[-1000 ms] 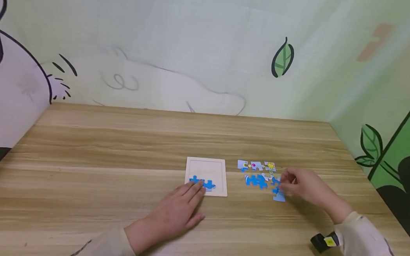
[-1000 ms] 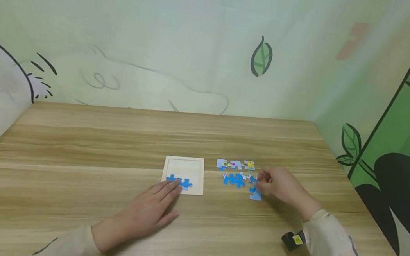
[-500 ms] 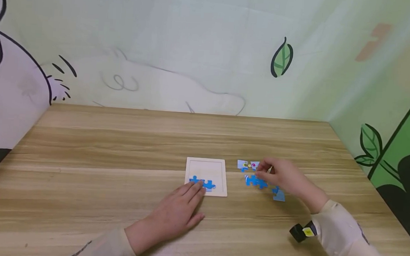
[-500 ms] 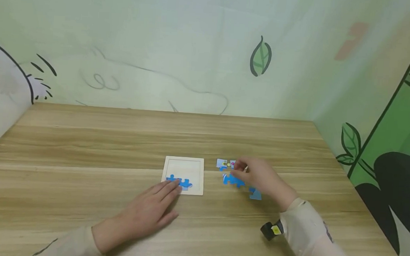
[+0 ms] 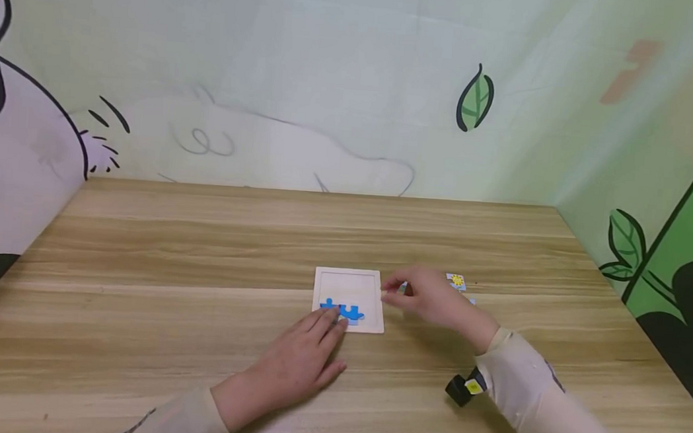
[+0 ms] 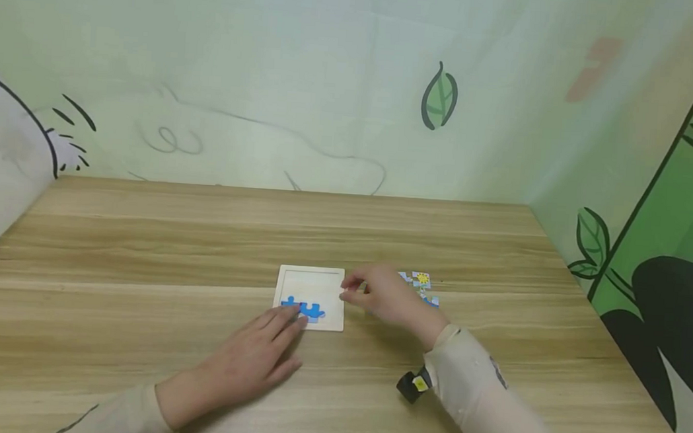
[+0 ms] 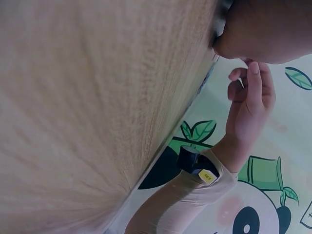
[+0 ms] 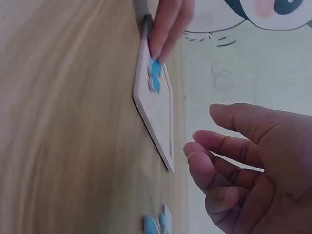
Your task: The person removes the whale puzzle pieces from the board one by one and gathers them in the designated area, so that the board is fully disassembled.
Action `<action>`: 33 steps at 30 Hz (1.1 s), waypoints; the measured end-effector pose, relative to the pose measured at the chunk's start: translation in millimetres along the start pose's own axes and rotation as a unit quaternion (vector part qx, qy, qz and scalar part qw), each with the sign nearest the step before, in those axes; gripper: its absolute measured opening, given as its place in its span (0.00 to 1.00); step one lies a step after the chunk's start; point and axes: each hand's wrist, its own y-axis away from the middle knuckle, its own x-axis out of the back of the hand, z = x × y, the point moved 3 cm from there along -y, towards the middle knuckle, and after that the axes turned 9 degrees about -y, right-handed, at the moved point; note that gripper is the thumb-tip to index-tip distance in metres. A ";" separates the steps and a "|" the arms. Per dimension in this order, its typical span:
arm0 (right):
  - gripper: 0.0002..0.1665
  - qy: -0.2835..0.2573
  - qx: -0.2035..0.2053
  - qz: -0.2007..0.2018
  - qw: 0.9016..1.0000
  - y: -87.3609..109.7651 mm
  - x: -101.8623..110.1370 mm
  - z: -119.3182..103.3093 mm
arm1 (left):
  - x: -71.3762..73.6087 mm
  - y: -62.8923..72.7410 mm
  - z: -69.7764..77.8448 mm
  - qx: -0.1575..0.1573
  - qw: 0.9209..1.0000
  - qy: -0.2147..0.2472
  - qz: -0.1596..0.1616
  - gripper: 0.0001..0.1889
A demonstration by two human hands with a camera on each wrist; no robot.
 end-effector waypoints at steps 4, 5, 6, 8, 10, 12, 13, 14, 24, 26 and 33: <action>0.11 -0.004 -0.002 -0.023 1.000 -7.8 -14.4 -5.6 | 0.3 0.5 -0.1 0.006 1.000 0.015 -0.012 0.33; 0.11 -0.002 -0.005 -0.027 1.000 -9.3 -17.5 -7.1 | 0.7 0.6 -0.1 0.009 1.000 0.023 -0.015 0.33; 0.12 0.003 -0.007 -0.030 1.000 -10.7 -20.3 -8.4 | 0.7 0.8 -0.2 0.013 0.999 0.031 -0.017 0.33; 0.13 0.016 -0.015 -0.033 0.999 -13.0 -24.7 -10.9 | 0.8 0.9 -0.5 0.020 0.999 0.045 -0.019 0.33; 0.13 0.028 -0.018 -0.034 0.999 -15.0 -28.2 -12.7 | 1.2 1.1 -0.9 0.027 0.998 0.056 -0.018 0.33; 0.13 0.040 -0.019 -0.034 0.998 -16.5 -30.6 -14.1 | 1.5 1.0 -1.0 0.028 0.998 0.057 -0.011 0.33; 0.13 0.043 -0.019 -0.034 0.998 -17.1 -31.7 -14.6 | 1.7 1.1 -1.0 0.028 0.998 0.053 -0.009 0.33; 0.13 0.047 -0.018 -0.034 0.998 -17.6 -32.8 -15.1 | 2.0 1.0 -1.0 0.027 0.998 0.048 -0.006 0.32; 0.13 0.077 -0.006 -0.022 0.997 -18.0 -42.2 -19.6 | 8.1 -0.8 1.0 0.032 0.998 0.024 -0.055 0.31; 0.14 0.081 -0.001 -0.019 0.997 -17.9 -44.4 -20.5 | 9.3 -0.8 0.9 0.036 0.997 0.030 -0.060 0.31; 0.14 0.103 0.006 -0.017 0.994 -18.0 -49.6 -24.3 | 10.5 -0.4 0.1 0.032 0.998 0.027 -0.051 0.30</action>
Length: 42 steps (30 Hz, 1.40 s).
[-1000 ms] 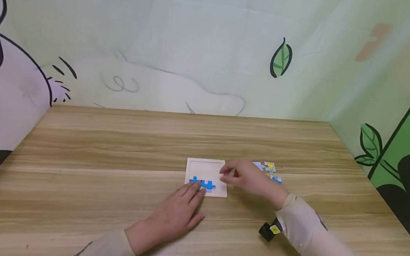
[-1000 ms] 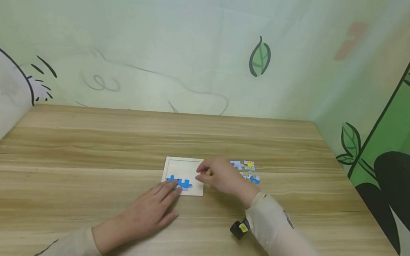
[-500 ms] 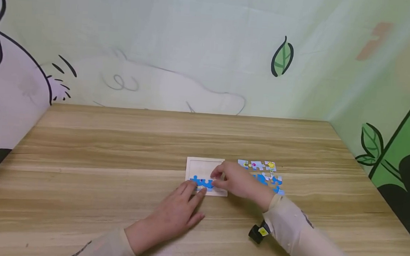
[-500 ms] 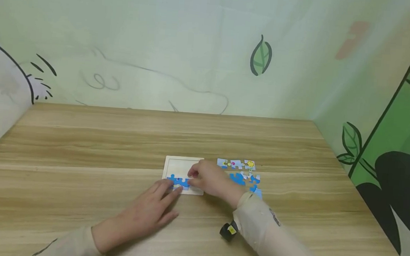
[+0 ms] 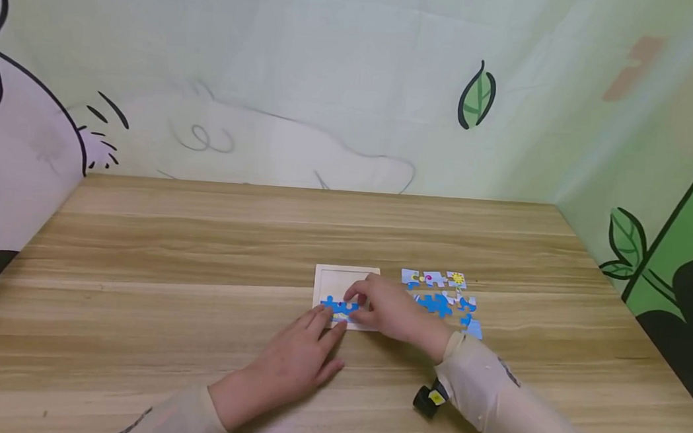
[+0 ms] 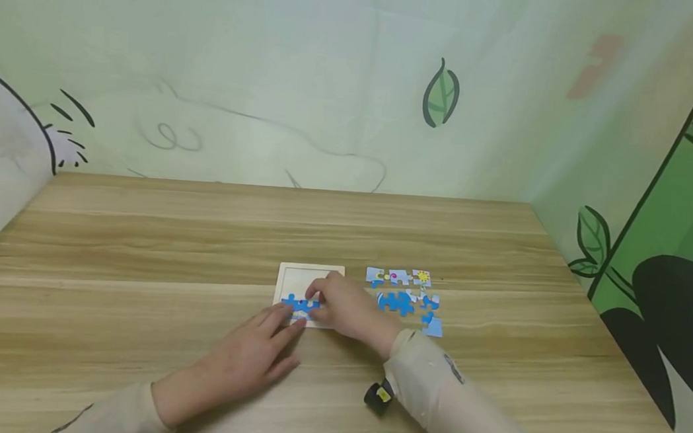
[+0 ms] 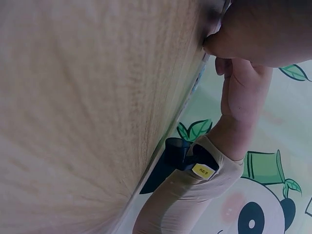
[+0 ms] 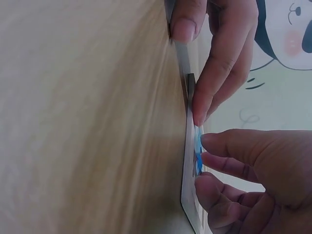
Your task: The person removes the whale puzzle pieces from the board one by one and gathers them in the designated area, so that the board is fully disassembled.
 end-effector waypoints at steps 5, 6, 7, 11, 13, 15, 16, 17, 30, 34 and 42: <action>0.13 0.001 -0.002 0.002 1.000 -0.4 -0.5 -0.8 | -0.7 0.5 0.2 -0.002 1.000 -0.006 0.007 0.30; 0.13 0.001 -0.001 0.003 1.000 -0.3 -0.6 -0.8 | -0.7 0.6 0.3 -0.003 1.000 -0.007 0.009 0.30; 0.12 0.000 -0.002 0.006 1.000 -0.3 -0.7 -0.8 | -0.5 0.7 0.5 -0.003 1.000 -0.008 0.010 0.30; 0.11 -0.001 -0.007 0.013 1.000 -0.4 -1.8 -1.6 | 0.5 0.7 1.5 -0.005 1.000 -0.010 0.010 0.30; 0.10 -0.010 -0.013 0.010 1.000 -1.4 -2.5 -2.1 | 1.0 0.5 2.0 -0.006 1.000 -0.014 0.010 0.30; 0.10 -0.021 -0.021 0.006 1.000 -2.3 -2.7 -2.4 | 0.9 0.2 2.4 -0.007 1.000 -0.021 0.008 0.30; 0.10 -0.028 -0.024 0.004 0.999 -2.6 -2.5 -2.4 | 0.7 0.2 2.7 -0.008 1.000 -0.023 0.008 0.29; 0.10 -0.038 -0.027 0.001 0.999 -2.9 -2.2 -2.0 | 0.5 0.4 3.1 -0.009 1.000 -0.026 0.009 0.29; 0.03 -0.142 -0.038 0.016 0.989 1.6 22.2 10.4 | -0.5 2.5 3.0 -0.006 1.000 -0.008 0.011 0.26; 0.04 -0.156 -0.045 0.020 0.987 8.9 35.2 15.5 | -1.2 2.3 2.2 -0.009 1.000 -0.003 0.022 0.26; 0.05 -0.179 -0.031 0.010 0.983 22.0 58.2 26.9 | -3.0 1.8 0.8 -0.011 0.999 0.006 0.032 0.26</action>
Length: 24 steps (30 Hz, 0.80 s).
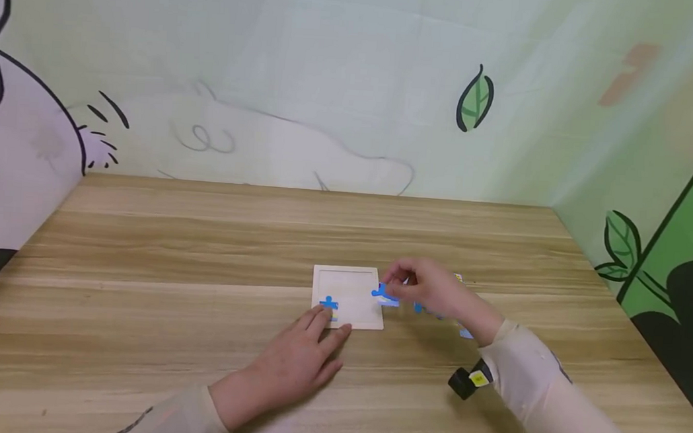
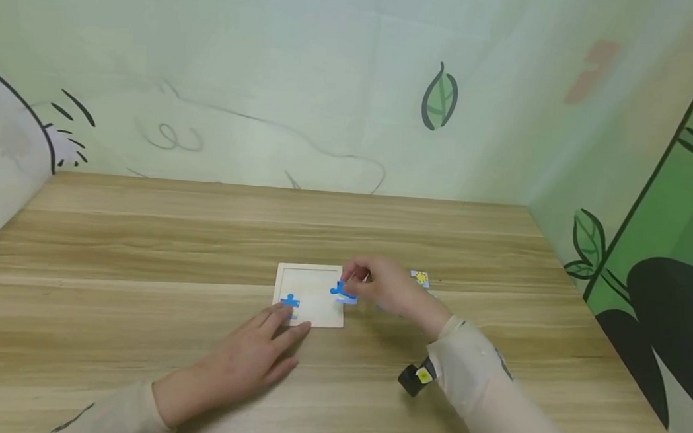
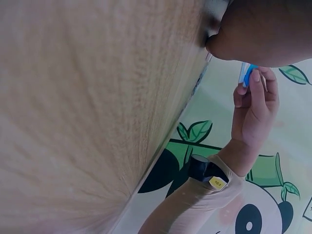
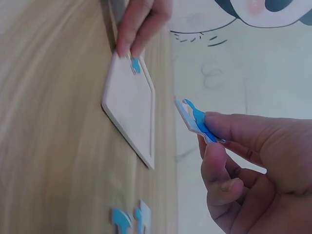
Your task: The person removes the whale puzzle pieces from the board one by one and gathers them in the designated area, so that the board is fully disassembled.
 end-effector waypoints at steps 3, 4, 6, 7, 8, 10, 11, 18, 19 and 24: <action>0.05 -0.002 0.001 -0.005 1.000 4.1 7.4 2.0 | -0.3 0.3 -0.3 0.000 1.000 0.001 0.000 0.26; 0.05 -0.001 0.003 -0.006 1.000 5.7 9.6 2.8 | -0.6 0.4 -0.4 0.000 1.000 0.001 0.000 0.26; 0.05 -0.003 0.002 -0.007 1.000 8.9 13.7 4.8 | -1.1 0.5 -0.5 0.000 1.000 0.001 0.001 0.26; 0.05 -0.003 0.000 -0.009 1.000 10.7 15.5 6.0 | -1.2 0.6 -0.5 0.000 1.000 0.000 0.001 0.26; 0.06 -0.001 0.002 -0.009 1.000 12.4 17.3 7.2 | -1.4 0.8 -0.6 0.000 1.000 0.000 0.001 0.26; 0.06 0.004 0.001 -0.012 1.000 16.1 20.4 9.7 | -1.7 1.0 -0.7 0.000 1.000 0.000 0.003 0.26; 0.06 0.006 0.000 -0.013 1.000 17.9 21.6 11.0 | -1.7 1.0 -0.7 0.000 1.000 0.000 0.005 0.26; 0.05 0.011 -0.007 -0.018 1.000 30.7 27.7 23.0 | -1.8 1.1 -1.1 -0.003 1.000 -0.003 0.011 0.26; 0.05 0.012 -0.006 -0.018 1.000 32.3 28.0 24.6 | -1.8 1.1 -1.1 -0.003 1.000 -0.003 0.010 0.26; 0.06 0.021 -0.013 -0.017 1.000 40.1 29.0 33.4 | -1.9 1.3 -1.3 -0.003 1.000 0.001 0.003 0.26</action>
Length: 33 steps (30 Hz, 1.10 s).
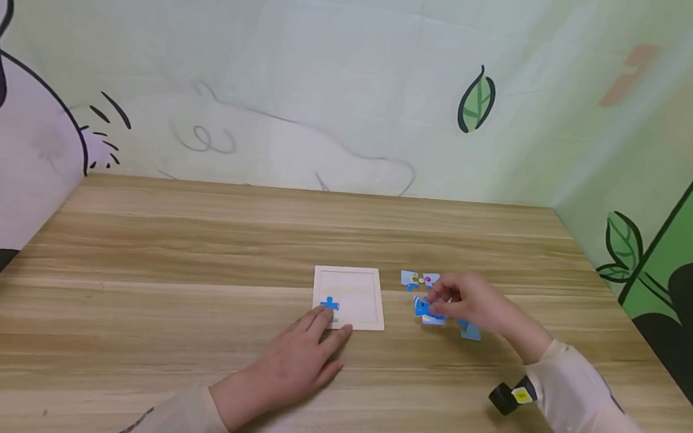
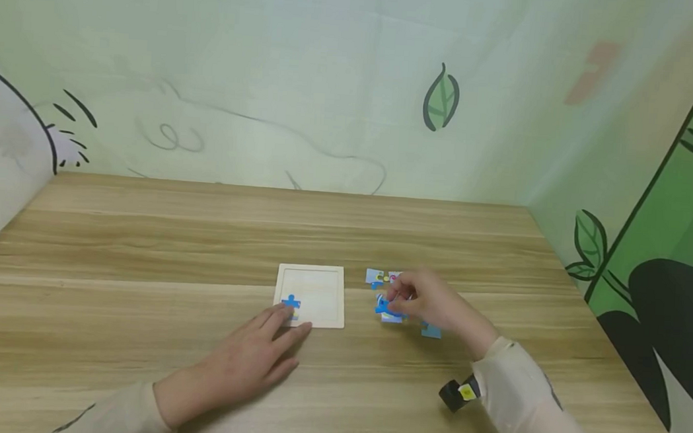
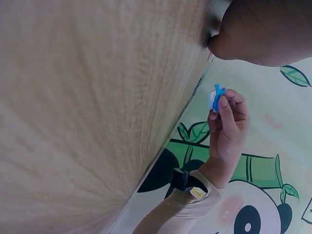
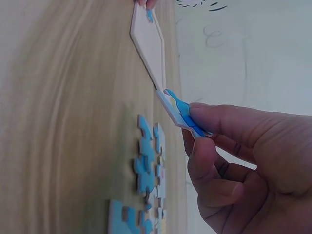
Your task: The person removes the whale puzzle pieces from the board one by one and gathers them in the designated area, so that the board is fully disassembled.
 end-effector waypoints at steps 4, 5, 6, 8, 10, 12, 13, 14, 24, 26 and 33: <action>0.06 -0.009 -0.020 -0.004 1.000 5.8 -0.4 7.9 | -0.5 0.2 -0.1 0.003 1.000 0.002 0.000 0.26; 0.06 -0.013 -0.025 -0.005 1.000 7.0 -0.5 9.7 | -0.5 0.2 -0.1 0.004 1.000 0.003 0.001 0.26; 0.06 -0.014 -0.029 -0.004 0.999 8.0 -0.7 11.5 | -0.5 0.3 -0.2 0.005 1.000 0.004 0.001 0.26; 0.06 -0.016 -0.036 -0.003 0.999 9.9 -1.0 14.4 | -0.8 0.4 -0.2 0.005 1.000 0.004 0.001 0.26; 0.06 -0.019 -0.043 -0.003 0.999 11.7 -1.2 16.9 | -1.0 0.4 -0.2 0.005 1.000 0.003 0.002 0.26; 0.06 -0.019 -0.048 -0.004 0.999 13.3 -1.3 19.2 | -1.3 0.3 -0.2 0.005 1.000 0.002 0.003 0.26; 0.06 -0.019 -0.046 -0.005 0.999 14.0 -1.3 20.4 | -1.4 0.2 -0.2 0.005 1.000 0.001 0.002 0.26; 0.05 -0.016 -0.045 -0.004 0.999 14.7 -1.4 21.6 | -1.4 0.2 -0.2 0.005 1.000 0.000 0.002 0.26; 0.05 0.059 -0.038 0.046 0.997 18.2 -4.2 29.8 | -0.5 0.5 0.2 0.002 1.000 -0.002 0.006 0.26; 0.05 0.065 -0.036 0.050 0.996 18.5 -5.0 30.6 | -0.4 0.6 0.2 0.001 1.000 -0.001 0.007 0.26; 0.05 0.086 -0.049 0.064 0.993 20.1 -5.4 32.2 | -1.4 0.6 0.3 -0.001 1.000 -0.005 0.010 0.26</action>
